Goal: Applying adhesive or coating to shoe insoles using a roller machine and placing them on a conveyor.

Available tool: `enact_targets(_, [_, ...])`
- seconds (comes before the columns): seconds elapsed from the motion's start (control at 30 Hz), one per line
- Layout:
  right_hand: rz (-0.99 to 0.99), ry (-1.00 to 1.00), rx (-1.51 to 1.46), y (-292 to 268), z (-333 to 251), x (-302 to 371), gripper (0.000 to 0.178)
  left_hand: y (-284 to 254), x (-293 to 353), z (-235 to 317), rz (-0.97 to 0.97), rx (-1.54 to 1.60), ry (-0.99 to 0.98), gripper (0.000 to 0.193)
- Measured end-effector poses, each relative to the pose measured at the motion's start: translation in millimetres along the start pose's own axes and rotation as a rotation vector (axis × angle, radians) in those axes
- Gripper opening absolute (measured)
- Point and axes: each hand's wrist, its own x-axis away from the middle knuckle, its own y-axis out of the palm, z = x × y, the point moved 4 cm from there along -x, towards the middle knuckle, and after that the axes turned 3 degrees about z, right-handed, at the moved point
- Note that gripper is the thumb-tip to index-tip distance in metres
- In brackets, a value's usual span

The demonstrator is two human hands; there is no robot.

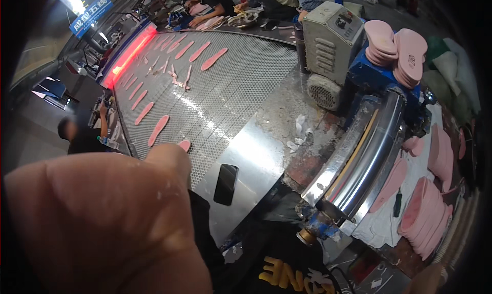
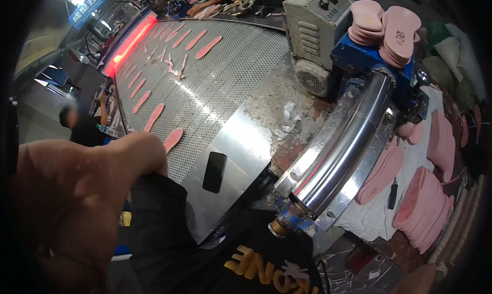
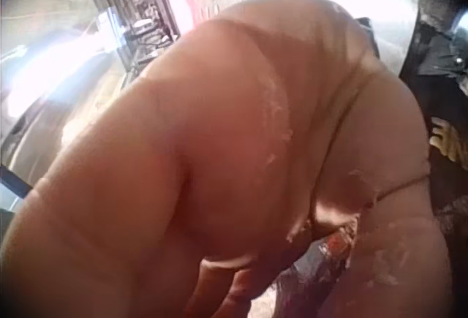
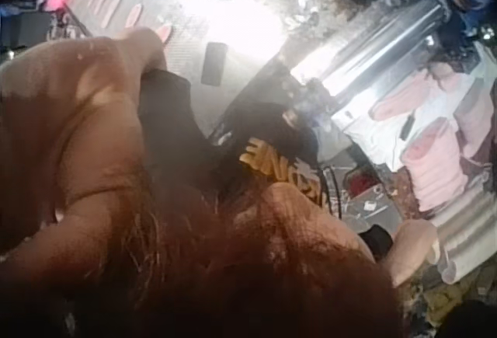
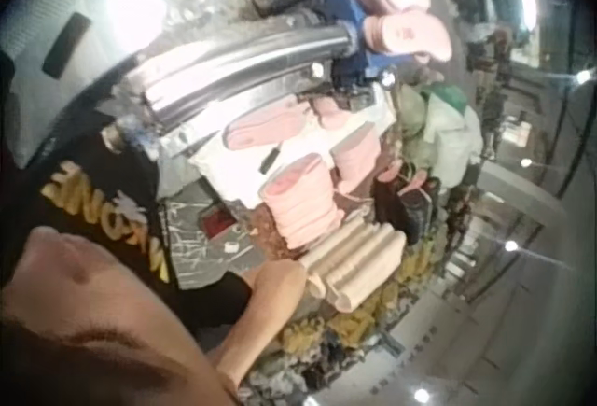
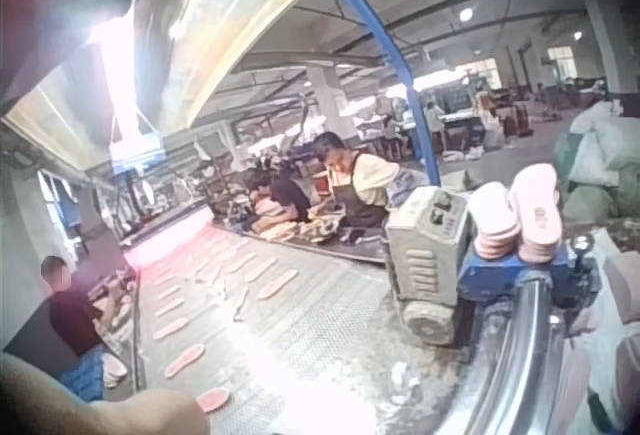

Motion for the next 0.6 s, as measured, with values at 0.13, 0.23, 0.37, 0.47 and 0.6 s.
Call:
enact_targets(0.13, [0.027,-0.012,0.048,-9,3,2,0.031,-10,-8,23,0.014,-0.041,-0.061,0.032])
enact_targets(0.23, [0.042,-0.032,0.054,-21,4,7,0.031,-18,-16,41,-0.009,-0.073,-0.02,0.032])
enact_targets(0.37, [0.095,-0.097,0.087,-57,-11,4,0.031,-29,-18,64,0.001,-0.125,-0.01,0.032])
enact_targets(0.47, [0.196,-0.222,0.107,-105,-52,4,0.03,-40,-1,80,0.02,-0.177,-0.049,0.032])
enact_targets(0.6, [0.435,-0.684,0.121,-188,-173,15,0.03,-54,64,97,0.117,-0.329,-0.162,0.033])
